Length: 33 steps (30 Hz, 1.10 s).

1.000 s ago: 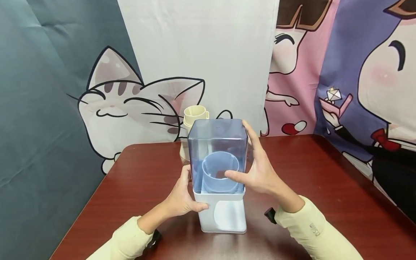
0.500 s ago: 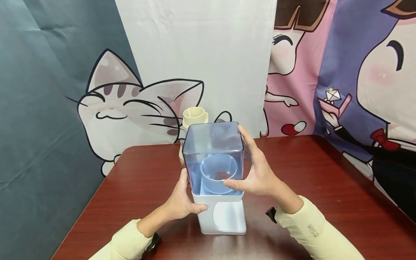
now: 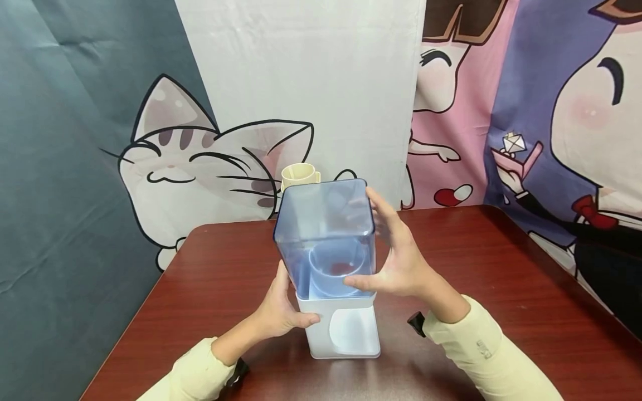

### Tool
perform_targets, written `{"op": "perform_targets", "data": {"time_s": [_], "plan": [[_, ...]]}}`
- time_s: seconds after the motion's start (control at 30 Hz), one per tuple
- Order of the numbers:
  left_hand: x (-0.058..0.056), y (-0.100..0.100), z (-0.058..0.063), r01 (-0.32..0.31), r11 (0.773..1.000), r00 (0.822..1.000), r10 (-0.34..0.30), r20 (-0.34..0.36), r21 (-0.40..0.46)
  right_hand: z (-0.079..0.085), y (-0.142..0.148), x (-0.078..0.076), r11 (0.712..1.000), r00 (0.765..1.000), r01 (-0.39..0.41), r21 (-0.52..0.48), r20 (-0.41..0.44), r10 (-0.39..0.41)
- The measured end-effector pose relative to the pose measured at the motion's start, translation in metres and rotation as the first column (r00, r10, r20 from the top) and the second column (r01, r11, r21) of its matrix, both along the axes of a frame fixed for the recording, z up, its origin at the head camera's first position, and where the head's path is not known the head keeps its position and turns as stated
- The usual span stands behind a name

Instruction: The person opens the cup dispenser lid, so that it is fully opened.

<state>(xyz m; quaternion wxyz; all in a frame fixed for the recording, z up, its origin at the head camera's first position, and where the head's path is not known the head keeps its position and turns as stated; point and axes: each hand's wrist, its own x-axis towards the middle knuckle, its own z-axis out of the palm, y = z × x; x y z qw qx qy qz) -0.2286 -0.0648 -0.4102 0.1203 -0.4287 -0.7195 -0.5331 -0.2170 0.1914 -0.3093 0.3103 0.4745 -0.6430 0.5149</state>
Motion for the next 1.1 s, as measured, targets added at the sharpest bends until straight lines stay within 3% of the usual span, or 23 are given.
{"op": "perform_targets", "data": {"time_s": [0.1, 0.3, 0.43, 0.57, 0.7, 0.93, 1.1], "plan": [[0.000, 0.001, 0.000, -0.028, 1.000, 0.999, 0.029, 0.016, -0.013, 0.006, 0.001, 0.003, 0.997, 0.998, -0.028, -0.074, 0.052, 0.032], [-0.001, 0.000, -0.002, 0.017, 1.000, 0.997, -0.019, 0.080, 0.022, 0.012, 0.003, 0.011, 0.984, 0.997, -0.022, -0.177, 0.074, 0.036], [-0.002, 0.002, 0.001, 0.053, 0.998, 0.990, -0.056, 0.131, 0.029, 0.019, 0.005, 0.014, 0.974, 0.999, -0.011, -0.226, 0.029, 0.018], [-0.004, 0.002, 0.001, 0.068, 0.997, 0.989, -0.071, 0.131, 0.029, 0.026, 0.006, 0.019, 0.957, 0.999, -0.046, -0.287, -0.005, 0.046], [-0.006, 0.003, 0.001, 0.069, 0.997, 0.988, -0.073, 0.133, 0.040, 0.032, 0.009, 0.025, 0.924, 0.995, -0.096, -0.369, -0.016, 0.097], [-0.012, 0.006, 0.002, 0.097, 0.994, 0.980, -0.104, 0.169, 0.049, 0.038, 0.019, 0.036, 0.883, 0.986, -0.150, -0.446, -0.133, 0.100], [-0.016, 0.007, 0.007, 0.004, 1.000, 0.997, -0.003, 0.075, -0.021, 0.039, 0.026, 0.044, 0.859, 0.981, -0.178, -0.480, -0.159, 0.115]]}}
